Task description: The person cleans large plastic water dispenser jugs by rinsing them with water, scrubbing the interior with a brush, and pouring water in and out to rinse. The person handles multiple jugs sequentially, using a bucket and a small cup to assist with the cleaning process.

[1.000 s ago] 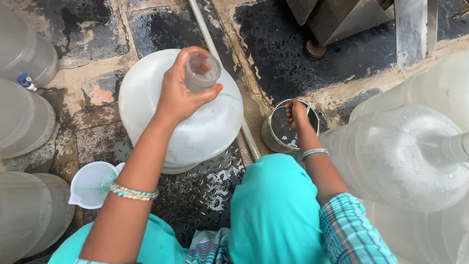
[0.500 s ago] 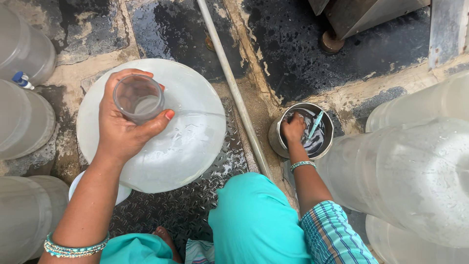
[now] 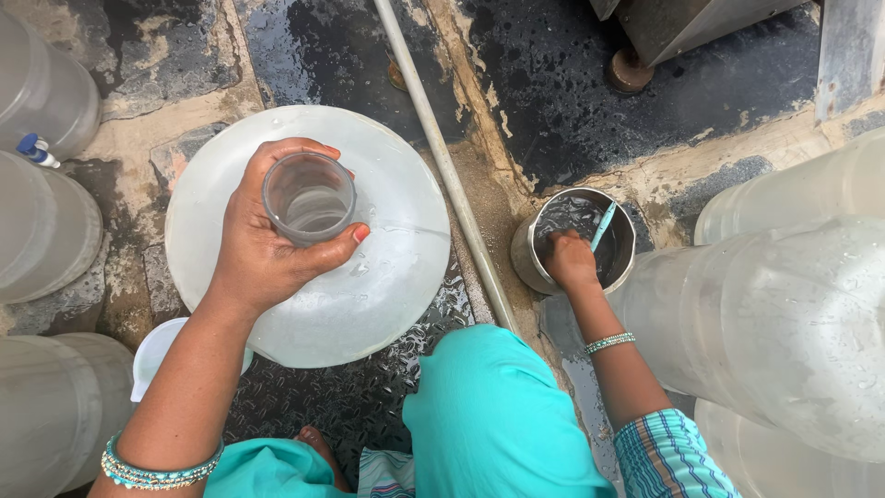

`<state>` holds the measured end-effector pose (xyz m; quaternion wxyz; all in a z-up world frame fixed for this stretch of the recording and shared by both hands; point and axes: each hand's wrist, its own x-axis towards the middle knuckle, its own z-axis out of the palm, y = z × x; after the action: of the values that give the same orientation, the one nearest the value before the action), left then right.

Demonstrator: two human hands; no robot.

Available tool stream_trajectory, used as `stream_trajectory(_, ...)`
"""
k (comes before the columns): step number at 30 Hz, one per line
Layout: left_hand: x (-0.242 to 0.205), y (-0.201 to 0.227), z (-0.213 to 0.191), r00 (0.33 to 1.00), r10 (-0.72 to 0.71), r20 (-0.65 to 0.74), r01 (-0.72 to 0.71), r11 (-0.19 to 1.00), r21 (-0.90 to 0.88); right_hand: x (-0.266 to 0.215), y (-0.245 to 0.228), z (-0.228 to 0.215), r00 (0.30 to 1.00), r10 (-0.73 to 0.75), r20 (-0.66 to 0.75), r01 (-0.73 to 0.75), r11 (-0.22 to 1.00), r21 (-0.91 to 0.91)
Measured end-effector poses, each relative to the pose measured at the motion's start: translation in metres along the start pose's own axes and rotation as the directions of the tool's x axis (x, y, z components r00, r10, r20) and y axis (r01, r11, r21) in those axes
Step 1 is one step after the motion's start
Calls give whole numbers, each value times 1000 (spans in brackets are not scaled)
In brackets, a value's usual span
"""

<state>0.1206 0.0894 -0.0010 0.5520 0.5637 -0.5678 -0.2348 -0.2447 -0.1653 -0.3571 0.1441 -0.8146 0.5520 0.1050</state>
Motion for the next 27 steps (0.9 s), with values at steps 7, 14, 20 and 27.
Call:
stream_trajectory(7,6,2,1,1000,9,3,-9,1000,12,33,4,21,937,110,332,-147,985,86)
stream_trajectory(14,7,3,5,1000,13,16,-13,999,30,44,-2,44,898,282,339,-419,786,454)
stream_trajectory(20,11,8,21,997,39,64,-40,999,18,48,4,48,807,102,582,-589,198,783)
stream_trajectory(27,17,16,41,981,121,150,-129,991,43,60,19,38,852,25,523,-523,-15,852)
